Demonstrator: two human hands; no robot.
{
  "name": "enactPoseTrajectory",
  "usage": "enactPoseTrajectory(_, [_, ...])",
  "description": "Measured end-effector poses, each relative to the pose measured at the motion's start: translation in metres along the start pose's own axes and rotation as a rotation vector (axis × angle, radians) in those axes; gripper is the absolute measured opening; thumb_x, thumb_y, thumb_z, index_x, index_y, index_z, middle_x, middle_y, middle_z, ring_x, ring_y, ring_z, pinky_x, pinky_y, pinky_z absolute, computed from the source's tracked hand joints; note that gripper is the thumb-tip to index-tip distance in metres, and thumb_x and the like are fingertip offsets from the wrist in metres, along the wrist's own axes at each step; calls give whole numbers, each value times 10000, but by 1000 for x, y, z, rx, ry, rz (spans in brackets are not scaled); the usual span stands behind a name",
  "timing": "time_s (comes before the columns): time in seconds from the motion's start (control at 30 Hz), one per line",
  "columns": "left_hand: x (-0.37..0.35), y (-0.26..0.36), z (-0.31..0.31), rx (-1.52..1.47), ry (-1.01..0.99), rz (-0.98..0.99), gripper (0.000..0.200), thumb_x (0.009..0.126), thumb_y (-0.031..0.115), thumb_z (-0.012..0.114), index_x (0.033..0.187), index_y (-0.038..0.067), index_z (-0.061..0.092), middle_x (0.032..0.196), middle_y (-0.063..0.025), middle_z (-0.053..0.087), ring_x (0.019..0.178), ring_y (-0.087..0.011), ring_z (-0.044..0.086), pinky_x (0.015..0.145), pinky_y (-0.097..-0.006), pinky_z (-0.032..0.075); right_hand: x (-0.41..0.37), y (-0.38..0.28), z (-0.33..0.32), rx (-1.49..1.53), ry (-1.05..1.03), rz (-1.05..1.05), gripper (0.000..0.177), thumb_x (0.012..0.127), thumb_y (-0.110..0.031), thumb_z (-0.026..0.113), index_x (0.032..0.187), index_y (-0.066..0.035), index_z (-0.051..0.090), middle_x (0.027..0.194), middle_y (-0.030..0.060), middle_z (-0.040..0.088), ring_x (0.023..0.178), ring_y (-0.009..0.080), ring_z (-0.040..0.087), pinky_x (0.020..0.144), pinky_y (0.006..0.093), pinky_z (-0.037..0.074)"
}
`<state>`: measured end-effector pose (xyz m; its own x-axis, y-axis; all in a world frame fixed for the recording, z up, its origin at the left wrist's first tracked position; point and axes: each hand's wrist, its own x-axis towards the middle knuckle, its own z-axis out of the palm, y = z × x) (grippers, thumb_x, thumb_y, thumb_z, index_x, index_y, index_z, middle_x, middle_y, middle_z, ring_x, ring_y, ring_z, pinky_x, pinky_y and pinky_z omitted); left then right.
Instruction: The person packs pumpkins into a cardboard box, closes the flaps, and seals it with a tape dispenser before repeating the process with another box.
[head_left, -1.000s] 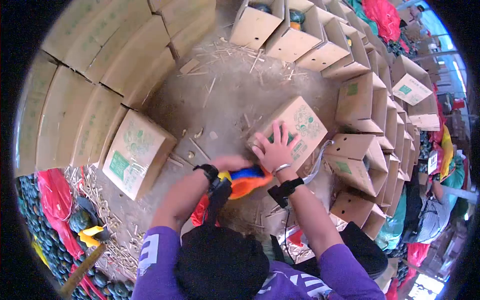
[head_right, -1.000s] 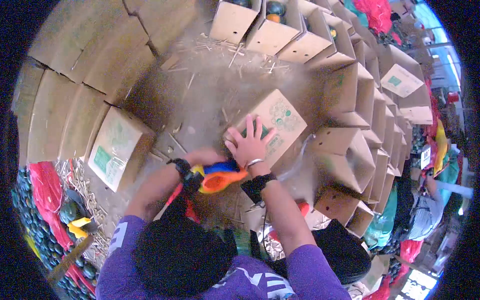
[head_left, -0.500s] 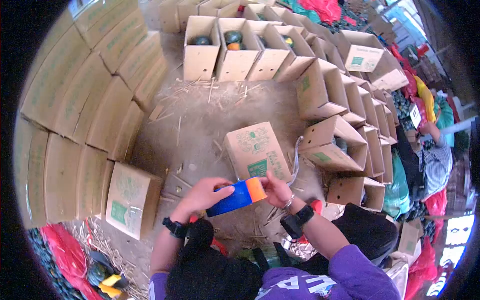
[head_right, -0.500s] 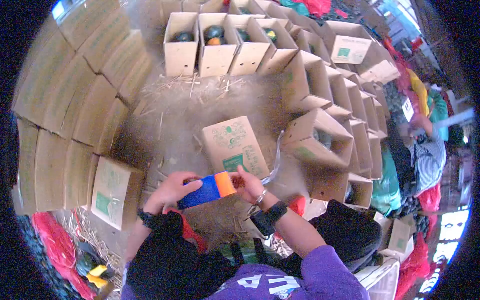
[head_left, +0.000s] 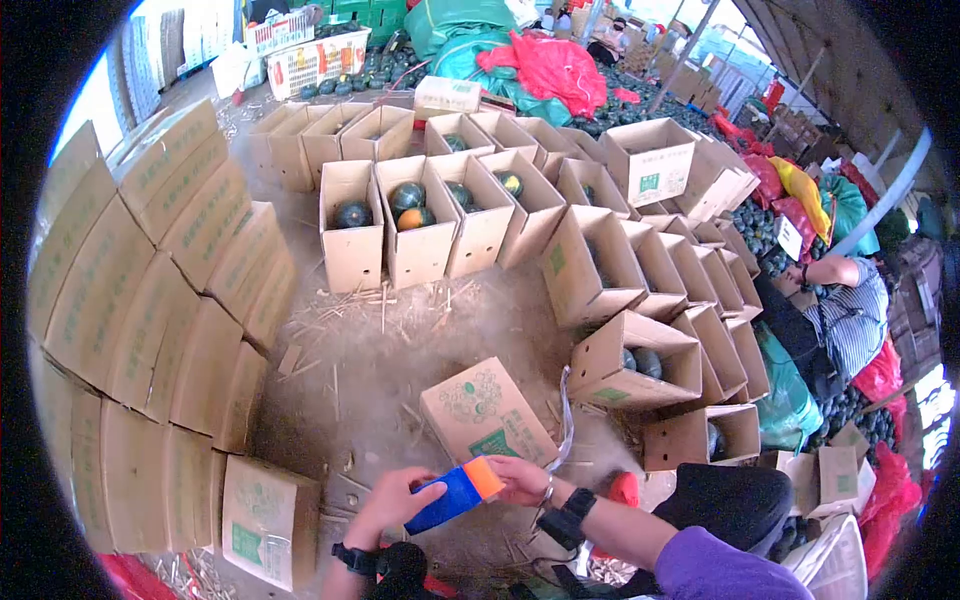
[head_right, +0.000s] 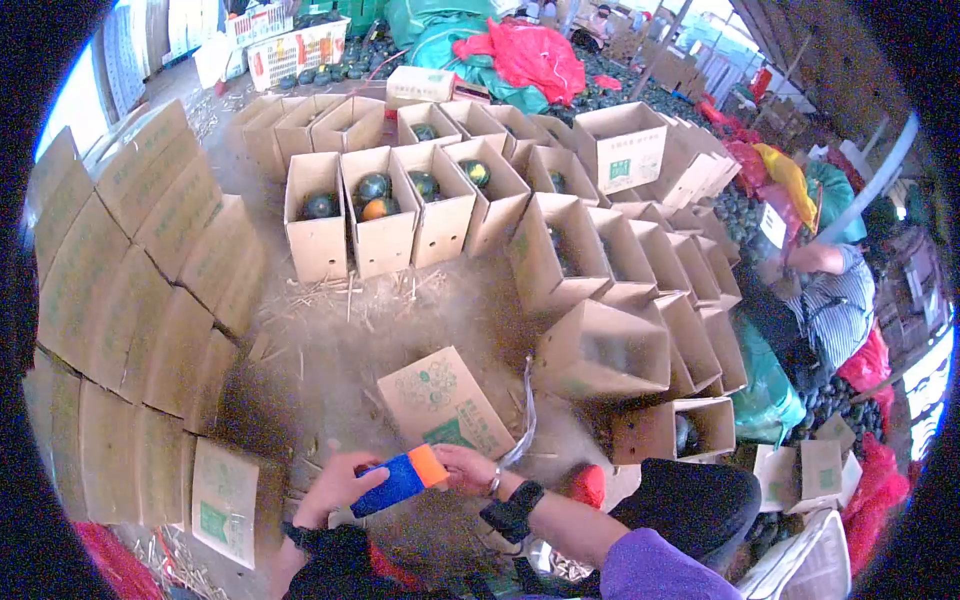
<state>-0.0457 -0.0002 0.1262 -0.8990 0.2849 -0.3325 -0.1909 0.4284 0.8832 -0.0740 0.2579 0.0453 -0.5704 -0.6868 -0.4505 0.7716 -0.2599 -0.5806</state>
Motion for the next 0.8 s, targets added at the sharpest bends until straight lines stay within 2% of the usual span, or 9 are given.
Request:
enactPoseTrajectory(0.33, [-6, 7, 1, -17, -108, -51, 376, 823, 351, 568, 976, 10, 607, 871, -138, 633, 793, -201, 599, 721, -318, 462, -17, -3, 23, 341, 90, -17, 285, 895, -255, 490, 1058, -28, 548, 968, 51, 611, 817, 167, 599, 739, 300, 484])
enactPoseTrajectory(0.37, [-6, 14, 2, 24, -140, -51, 382, 827, 355, 558, 978, 8, 604, 877, -151, 630, 796, -212, 602, 722, -323, 462, -8, 2, 13, -435, 332, -75, 312, 910, -279, 440, 1011, -25, 590, 919, 64, 633, 792, 210, 608, 698, 331, 482])
enactPoseTrajectory(0.47, [-5, 13, 8, 160, -96, -35, 428, 833, 405, 510, 971, 12, 609, 851, -209, 616, 785, -281, 615, 706, -350, 465, -1, -34, -21, -1272, 627, -211, 173, 807, -164, 538, 715, -49, 630, 641, 23, 598, 596, 109, 557, 543, 278, 460])
enactPoseTrajectory(0.53, [6, 6, 5, 195, 56, -38, 443, 831, 423, 495, 953, 17, 623, 822, -224, 613, 767, -301, 620, 690, -361, 469, 7, -73, -66, -1082, 805, -268, 174, 789, -184, 561, 716, -44, 635, 646, 24, 630, 557, 122, 577, 518, 284, 468])
enactPoseTrajectory(0.6, [11, 12, -12, 338, 73, -199, 457, 813, 442, 512, 935, 19, 636, 795, -219, 619, 743, -298, 627, 675, -363, 474, 13, -107, -109, -1269, 936, -297, 203, 806, -216, 557, 738, -37, 629, 615, 30, 611, 531, 115, 560, 497, 285, 462])
enactPoseTrajectory(0.67, [14, -2, -17, 333, 62, -303, 471, 797, 456, 528, 922, 17, 644, 779, -211, 627, 727, -287, 633, 662, -363, 478, 25, -104, -134, -1190, 779, -237, 258, 830, -249, 515, 753, -25, 616, 601, 48, 595, 512, 140, 551, 497, 293, 464])
enactPoseTrajectory(0.73, [30, -68, 2, 179, 44, -348, 485, 785, 466, 544, 915, 11, 648, 775, -200, 636, 718, -270, 638, 654, -362, 480, 41, -83, -134, -1322, 654, -62, 280, 852, -274, 466, 828, -29, 599, 713, 79, 616, 581, 162, 568, 549, 294, 475])
enactPoseTrajectory(0.77, [37, -115, 16, 68, 50, -322, 512, 767, 481, 565, 938, 4, 642, 777, -173, 648, 715, -245, 638, 659, -354, 481, 61, -49, -186, -1367, 745, -145, 303, 881, -297, 435, 977, -53, 585, 912, 94, 623, 751, 173, 593, 661, 290, 488])
enactPoseTrajectory(0.8, [36, -112, 18, -3, 13, -372, 518, 765, 482, 571, 946, 2, 640, 784, -166, 651, 722, -226, 635, 668, -348, 483, 53, -40, -182, -732, 594, -15, 364, 885, -338, 430, 1057, -44, 559, 992, 105, 609, 848, 202, 587, 732, 315, 483])
